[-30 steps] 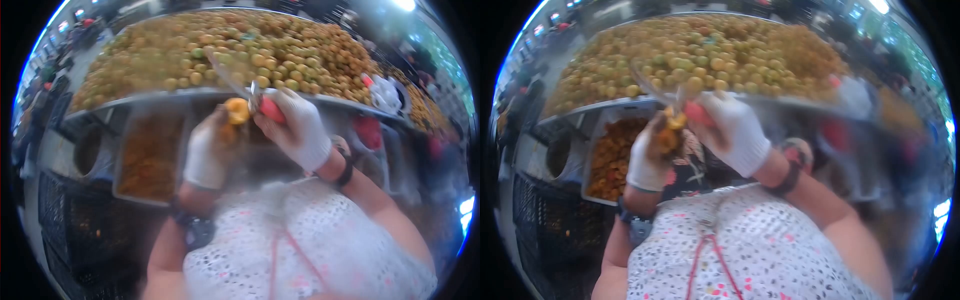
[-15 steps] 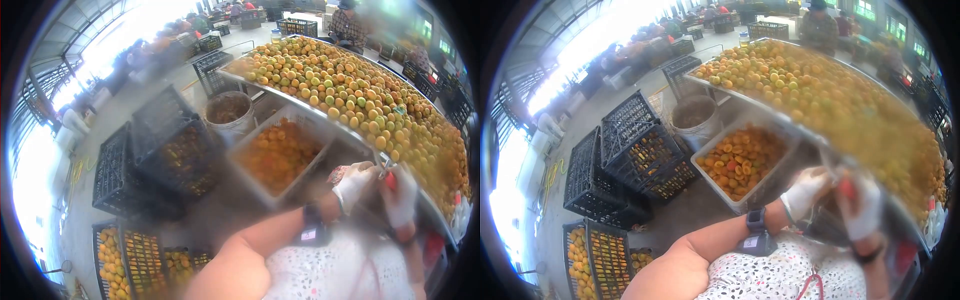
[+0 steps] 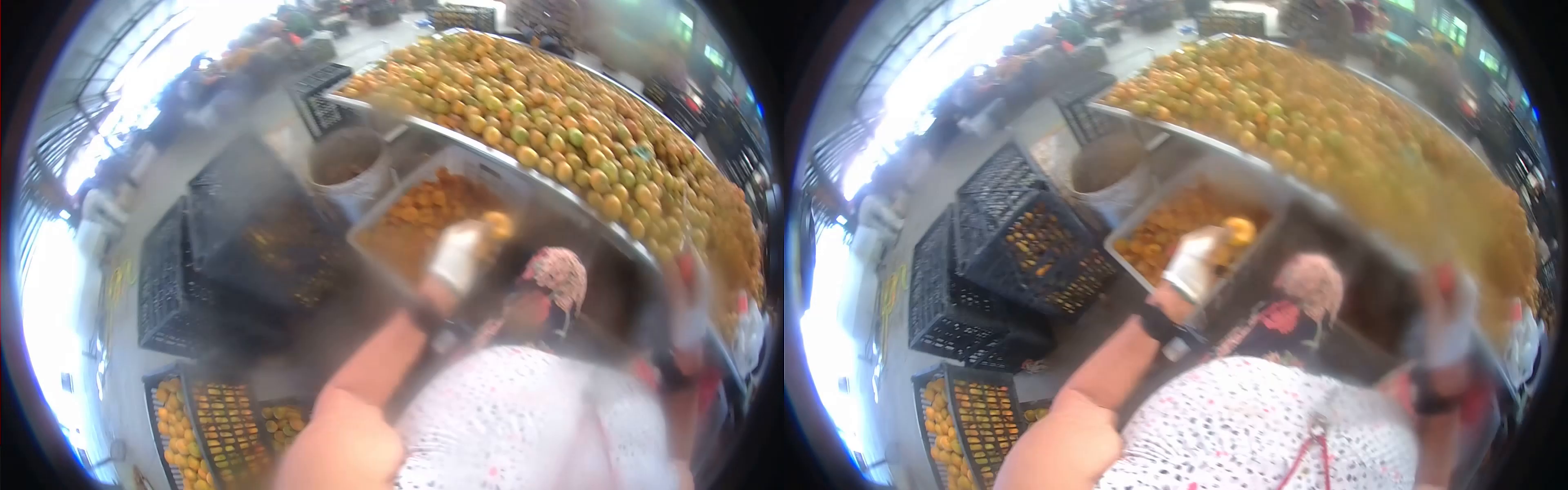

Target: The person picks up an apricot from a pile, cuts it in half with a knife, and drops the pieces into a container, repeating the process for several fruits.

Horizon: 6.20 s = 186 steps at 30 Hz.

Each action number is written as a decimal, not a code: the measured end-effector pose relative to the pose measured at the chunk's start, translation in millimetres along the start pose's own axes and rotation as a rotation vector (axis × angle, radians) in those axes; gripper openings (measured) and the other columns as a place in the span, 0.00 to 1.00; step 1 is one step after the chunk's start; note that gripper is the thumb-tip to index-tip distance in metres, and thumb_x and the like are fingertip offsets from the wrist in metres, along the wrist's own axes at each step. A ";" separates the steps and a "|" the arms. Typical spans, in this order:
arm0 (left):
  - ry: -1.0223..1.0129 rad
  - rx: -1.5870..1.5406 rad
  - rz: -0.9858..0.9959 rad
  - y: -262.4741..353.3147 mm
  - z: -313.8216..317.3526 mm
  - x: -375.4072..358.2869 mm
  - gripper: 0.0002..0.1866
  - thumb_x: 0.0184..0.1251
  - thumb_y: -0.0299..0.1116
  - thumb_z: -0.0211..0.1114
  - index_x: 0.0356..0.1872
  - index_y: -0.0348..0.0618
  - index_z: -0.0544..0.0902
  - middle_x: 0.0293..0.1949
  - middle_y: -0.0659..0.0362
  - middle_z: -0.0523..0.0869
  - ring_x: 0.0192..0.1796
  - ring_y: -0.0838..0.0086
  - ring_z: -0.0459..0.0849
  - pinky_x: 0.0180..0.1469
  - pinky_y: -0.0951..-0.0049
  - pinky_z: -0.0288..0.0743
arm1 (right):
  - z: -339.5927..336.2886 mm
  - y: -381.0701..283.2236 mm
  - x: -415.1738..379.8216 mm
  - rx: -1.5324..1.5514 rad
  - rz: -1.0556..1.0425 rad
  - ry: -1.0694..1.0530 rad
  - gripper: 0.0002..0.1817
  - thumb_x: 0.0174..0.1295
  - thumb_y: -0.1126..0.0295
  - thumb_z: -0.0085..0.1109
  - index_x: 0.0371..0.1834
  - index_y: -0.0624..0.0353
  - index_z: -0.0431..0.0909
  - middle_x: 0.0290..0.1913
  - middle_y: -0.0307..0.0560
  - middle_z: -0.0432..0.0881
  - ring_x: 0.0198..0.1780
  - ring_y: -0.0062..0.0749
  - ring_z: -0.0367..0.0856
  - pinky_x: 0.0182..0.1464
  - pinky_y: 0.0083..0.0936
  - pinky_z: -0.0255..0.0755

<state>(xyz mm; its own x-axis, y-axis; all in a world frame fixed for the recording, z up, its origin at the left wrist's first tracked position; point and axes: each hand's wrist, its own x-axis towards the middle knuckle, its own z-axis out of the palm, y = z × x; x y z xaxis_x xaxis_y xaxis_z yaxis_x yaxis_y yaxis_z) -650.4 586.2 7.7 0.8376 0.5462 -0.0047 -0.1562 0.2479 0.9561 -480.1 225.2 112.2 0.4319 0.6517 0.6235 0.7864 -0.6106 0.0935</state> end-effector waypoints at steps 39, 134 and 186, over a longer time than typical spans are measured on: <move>-0.058 0.093 -0.133 25.3 -73.7 62.5 0.11 0.72 0.35 0.64 0.48 0.38 0.84 0.36 0.57 0.86 0.38 0.70 0.85 0.41 0.71 0.80 | -20.6 41.3 -51.0 0.462 0.619 0.148 0.09 0.62 0.71 0.64 0.42 0.63 0.79 0.32 0.57 0.81 0.34 0.52 0.82 0.37 0.36 0.75; -0.747 -0.144 -0.325 -10.1 363.2 58.2 0.39 0.62 0.30 0.65 0.75 0.39 0.60 0.56 0.49 0.78 0.42 0.65 0.80 0.43 0.63 0.75 | -42.2 168.8 -166.7 0.899 0.992 0.349 0.12 0.73 0.73 0.57 0.57 0.61 0.76 0.41 0.40 0.82 0.38 0.17 0.77 0.39 0.17 0.74; -0.580 0.402 0.589 72.2 250.0 -23.4 0.25 0.47 0.18 0.62 0.52 0.40 0.77 0.44 0.50 0.83 0.46 0.59 0.86 0.49 0.65 0.79 | -40.6 -33.5 -15.7 1.435 0.589 -0.109 0.20 0.78 0.51 0.48 0.33 0.53 0.73 0.21 0.28 0.67 0.17 0.13 0.62 0.17 0.17 0.52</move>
<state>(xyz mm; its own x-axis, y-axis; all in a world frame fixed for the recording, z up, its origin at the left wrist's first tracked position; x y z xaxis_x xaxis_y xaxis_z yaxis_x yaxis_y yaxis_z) -550.4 391.3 150.2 0.8290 -0.0176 0.5590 -0.5378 -0.2994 0.7881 -531.2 217.1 130.8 0.7993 0.5506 0.2408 0.2213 0.1029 -0.9698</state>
